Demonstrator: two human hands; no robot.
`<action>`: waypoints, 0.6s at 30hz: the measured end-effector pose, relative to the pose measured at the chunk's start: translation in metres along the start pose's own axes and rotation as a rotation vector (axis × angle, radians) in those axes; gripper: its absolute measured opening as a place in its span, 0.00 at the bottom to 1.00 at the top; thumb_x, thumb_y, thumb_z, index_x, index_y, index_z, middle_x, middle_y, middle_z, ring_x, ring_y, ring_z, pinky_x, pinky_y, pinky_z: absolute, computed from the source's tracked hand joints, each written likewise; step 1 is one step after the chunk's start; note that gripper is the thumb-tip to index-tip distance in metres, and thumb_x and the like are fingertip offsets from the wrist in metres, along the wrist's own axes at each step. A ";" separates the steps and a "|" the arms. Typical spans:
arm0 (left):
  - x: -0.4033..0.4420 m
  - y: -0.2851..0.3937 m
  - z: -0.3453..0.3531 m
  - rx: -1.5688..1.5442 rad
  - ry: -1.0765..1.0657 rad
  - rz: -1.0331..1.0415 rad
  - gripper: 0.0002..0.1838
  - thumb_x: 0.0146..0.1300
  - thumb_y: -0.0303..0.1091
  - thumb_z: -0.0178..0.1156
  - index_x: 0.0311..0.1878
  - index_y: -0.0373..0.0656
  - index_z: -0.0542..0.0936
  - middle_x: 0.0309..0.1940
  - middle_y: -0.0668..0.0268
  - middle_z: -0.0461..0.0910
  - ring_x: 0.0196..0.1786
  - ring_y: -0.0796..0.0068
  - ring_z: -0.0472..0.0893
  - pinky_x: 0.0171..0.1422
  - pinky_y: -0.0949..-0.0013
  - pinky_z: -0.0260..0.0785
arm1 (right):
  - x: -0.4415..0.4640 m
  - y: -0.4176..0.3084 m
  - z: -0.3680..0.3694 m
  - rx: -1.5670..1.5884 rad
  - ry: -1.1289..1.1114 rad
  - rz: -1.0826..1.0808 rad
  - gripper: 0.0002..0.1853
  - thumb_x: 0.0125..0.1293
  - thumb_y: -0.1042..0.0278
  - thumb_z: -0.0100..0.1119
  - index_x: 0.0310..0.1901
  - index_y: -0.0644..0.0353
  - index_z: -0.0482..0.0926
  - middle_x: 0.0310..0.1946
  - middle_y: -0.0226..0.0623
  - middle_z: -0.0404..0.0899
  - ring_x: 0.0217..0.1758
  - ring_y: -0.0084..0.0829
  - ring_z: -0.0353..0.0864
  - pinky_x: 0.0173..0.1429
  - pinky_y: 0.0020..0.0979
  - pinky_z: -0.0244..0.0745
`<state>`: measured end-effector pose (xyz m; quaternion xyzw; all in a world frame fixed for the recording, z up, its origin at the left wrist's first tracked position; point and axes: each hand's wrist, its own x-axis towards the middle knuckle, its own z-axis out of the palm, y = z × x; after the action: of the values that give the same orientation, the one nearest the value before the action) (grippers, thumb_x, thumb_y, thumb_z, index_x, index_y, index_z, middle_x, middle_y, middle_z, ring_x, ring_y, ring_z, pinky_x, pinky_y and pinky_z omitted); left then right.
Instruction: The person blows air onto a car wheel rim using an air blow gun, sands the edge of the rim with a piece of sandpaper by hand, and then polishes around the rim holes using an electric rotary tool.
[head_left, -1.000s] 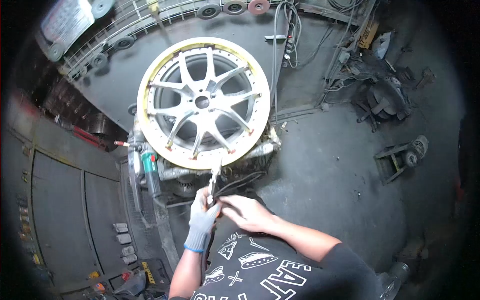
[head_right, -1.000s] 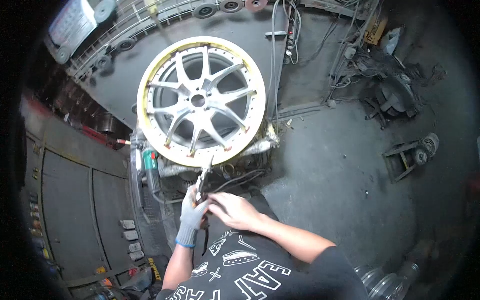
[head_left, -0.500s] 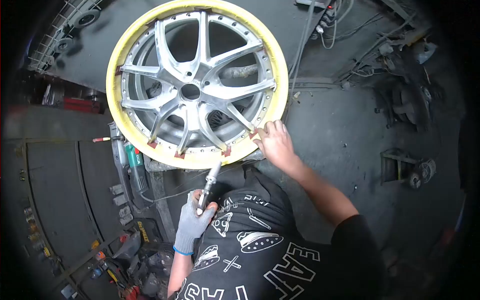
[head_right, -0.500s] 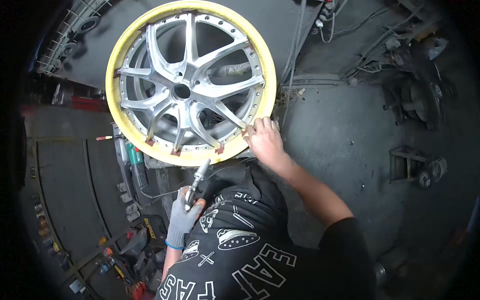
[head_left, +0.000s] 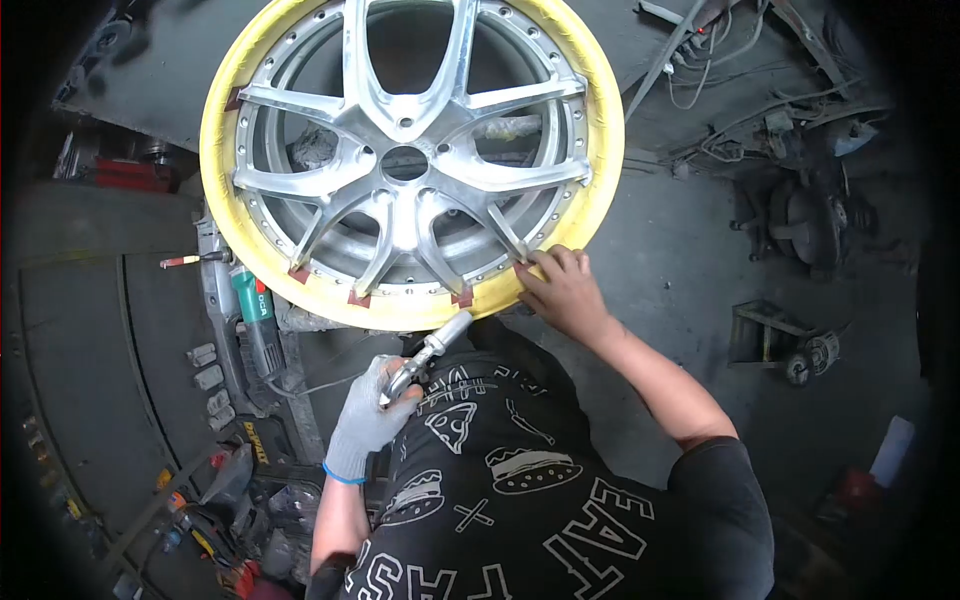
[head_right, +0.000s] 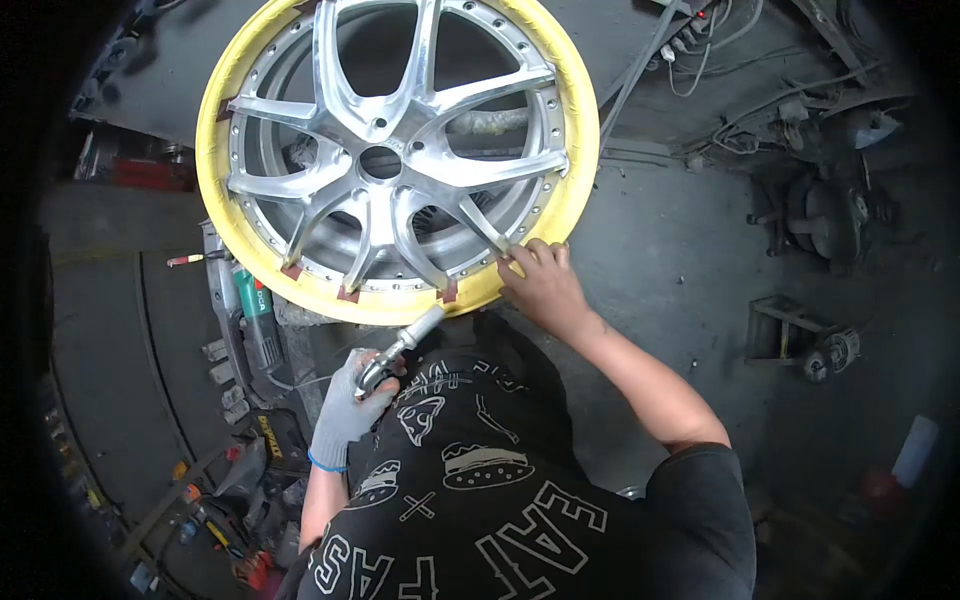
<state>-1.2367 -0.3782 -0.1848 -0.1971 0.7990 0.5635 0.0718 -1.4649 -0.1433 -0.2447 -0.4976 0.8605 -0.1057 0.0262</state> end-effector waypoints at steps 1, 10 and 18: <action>0.003 -0.002 -0.002 0.020 -0.046 -0.017 0.15 0.54 0.28 0.66 0.45 0.40 0.77 0.38 0.56 0.77 0.38 0.59 0.79 0.44 0.64 0.71 | 0.001 -0.001 -0.003 -0.037 -0.024 -0.015 0.23 0.56 0.55 0.66 0.53 0.50 0.78 0.50 0.37 0.71 0.56 0.40 0.67 0.56 0.45 0.63; 0.020 0.000 0.009 0.007 -0.038 0.099 0.17 0.55 0.26 0.64 0.49 0.38 0.76 0.38 0.53 0.78 0.43 0.54 0.79 0.50 0.61 0.70 | -0.003 -0.018 0.015 -0.235 -0.100 0.054 0.27 0.57 0.47 0.63 0.57 0.49 0.76 0.62 0.44 0.68 0.66 0.46 0.61 0.66 0.55 0.56; 0.015 -0.005 -0.001 0.070 -0.056 0.106 0.15 0.58 0.29 0.61 0.49 0.41 0.74 0.40 0.53 0.78 0.43 0.47 0.80 0.45 0.55 0.73 | 0.001 -0.027 0.010 -0.281 -0.127 0.076 0.24 0.62 0.53 0.60 0.57 0.55 0.75 0.60 0.46 0.70 0.66 0.49 0.62 0.66 0.57 0.55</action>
<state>-1.2482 -0.3843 -0.1933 -0.1362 0.8252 0.5436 0.0709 -1.4408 -0.1593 -0.2484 -0.4693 0.8816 0.0487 0.0148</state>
